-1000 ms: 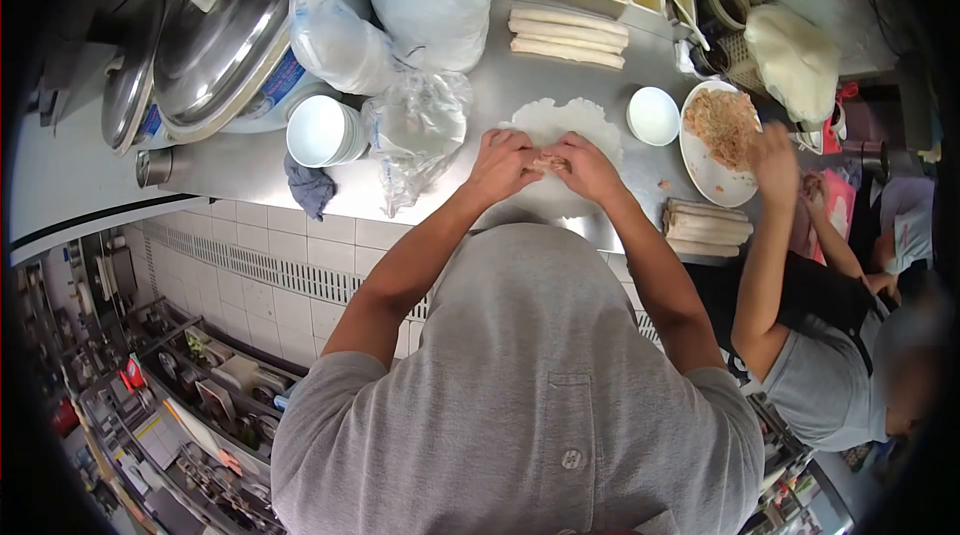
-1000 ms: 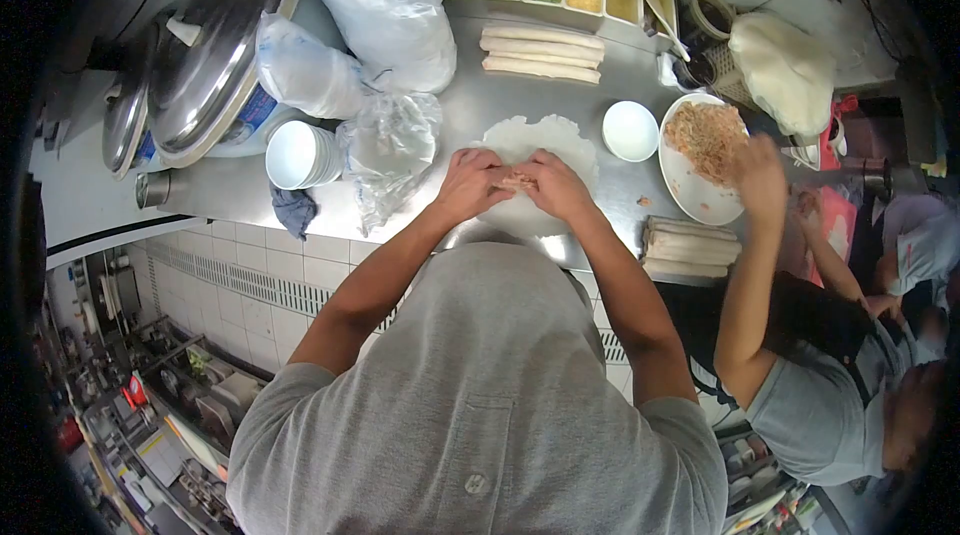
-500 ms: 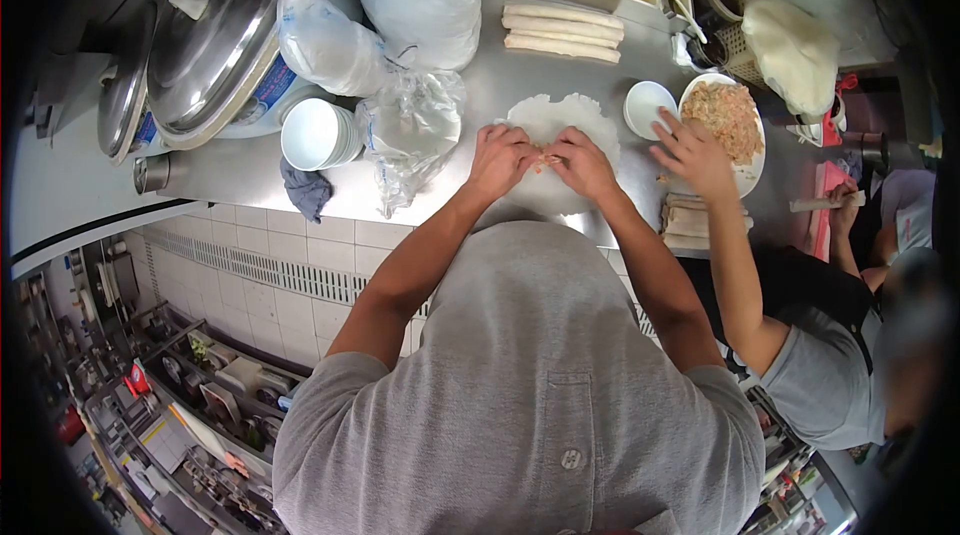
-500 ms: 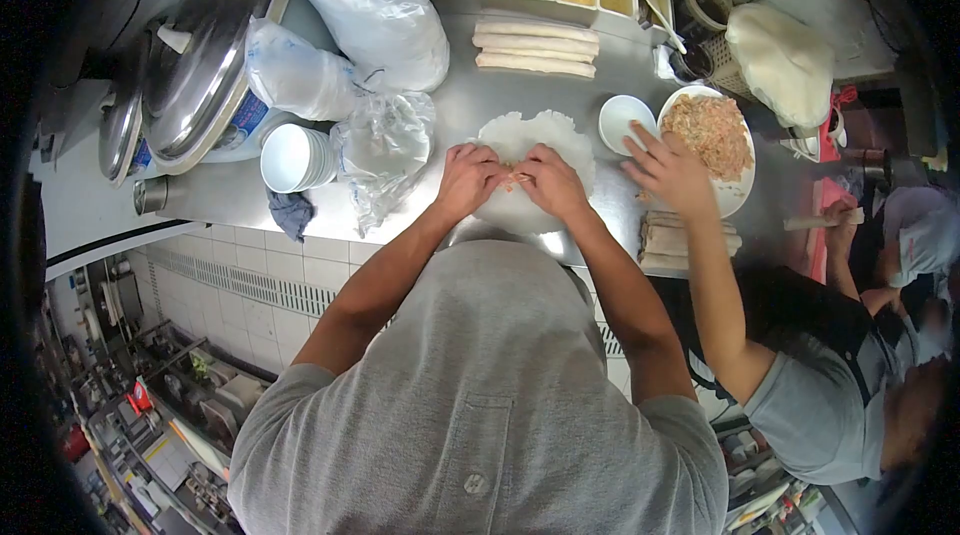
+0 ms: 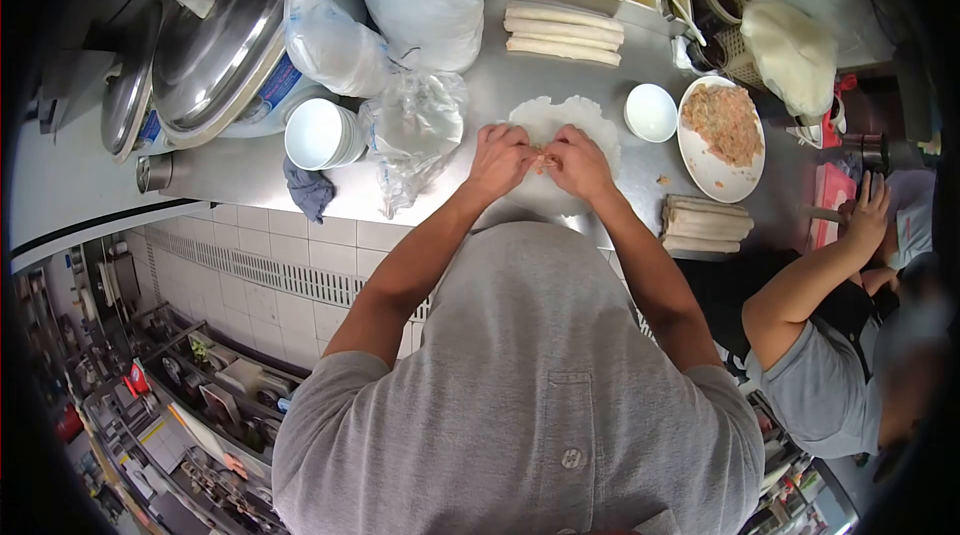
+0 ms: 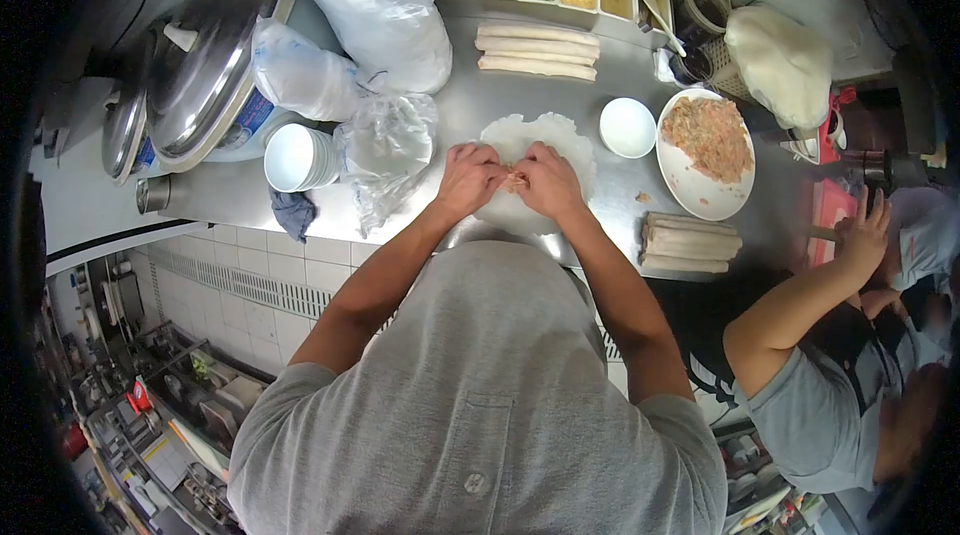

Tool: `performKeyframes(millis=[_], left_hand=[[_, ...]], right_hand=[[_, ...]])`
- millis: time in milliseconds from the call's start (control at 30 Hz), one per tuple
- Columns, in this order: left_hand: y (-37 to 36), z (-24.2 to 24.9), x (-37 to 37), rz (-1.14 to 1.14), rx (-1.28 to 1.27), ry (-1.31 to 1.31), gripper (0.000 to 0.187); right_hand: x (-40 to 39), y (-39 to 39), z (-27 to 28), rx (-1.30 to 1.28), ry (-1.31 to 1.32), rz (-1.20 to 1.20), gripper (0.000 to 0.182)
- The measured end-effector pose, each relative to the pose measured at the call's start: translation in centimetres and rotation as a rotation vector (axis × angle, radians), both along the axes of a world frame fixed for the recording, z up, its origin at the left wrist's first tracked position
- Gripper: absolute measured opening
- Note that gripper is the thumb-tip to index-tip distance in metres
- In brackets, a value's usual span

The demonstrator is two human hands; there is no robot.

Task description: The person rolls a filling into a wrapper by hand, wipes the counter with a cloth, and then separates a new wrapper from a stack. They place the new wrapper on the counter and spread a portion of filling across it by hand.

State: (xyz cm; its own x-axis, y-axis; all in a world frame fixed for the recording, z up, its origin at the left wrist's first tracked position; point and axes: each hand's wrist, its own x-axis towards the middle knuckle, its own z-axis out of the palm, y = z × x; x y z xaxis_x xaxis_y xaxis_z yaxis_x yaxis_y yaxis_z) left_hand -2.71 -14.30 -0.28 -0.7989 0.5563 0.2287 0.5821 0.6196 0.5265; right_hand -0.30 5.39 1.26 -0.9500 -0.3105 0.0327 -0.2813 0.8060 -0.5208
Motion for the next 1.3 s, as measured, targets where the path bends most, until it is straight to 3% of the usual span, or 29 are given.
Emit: performKeyframes(millis=[67,167,300,500,833,1100,1300], left_hand=[[-0.4,0.3,0.5,0.022,0.046,-0.046,0.018],[-0.1,0.9,0.5,0.021,0.116,-0.094,0.031],[0.0,0.4,0.2,-0.035,0.115,-0.175,0.045],[0.0,-0.7,0.0,-0.047,0.137,-0.179,0.041],[-0.3,0.2,0.0,-0.065,0.176,-0.139,0.044],[-1.8,-0.6,-0.1,-0.083,0.067,-0.054,0.028],[-1.6,-0.3,-0.3,-0.077,0.063,-0.116,0.041]], right_hand=[[0.2,-0.3,0.6,-0.148,-0.114,-0.066,0.011],[0.6,-0.1,-1.4,-0.221,-0.005,-0.097,0.013],[0.4,-0.2,-2.3,-0.266,-0.066,-0.135,0.012],[0.4,-0.3,-2.1,-0.209,-0.061,-0.130,0.011],[0.6,0.4,-1.1,-0.205,-0.098,-0.055,0.029],[0.8,0.1,-1.5,-0.156,-0.040,-0.021,0.024],[0.7,0.3,-1.9,-0.196,-0.035,-0.031,0.024]])
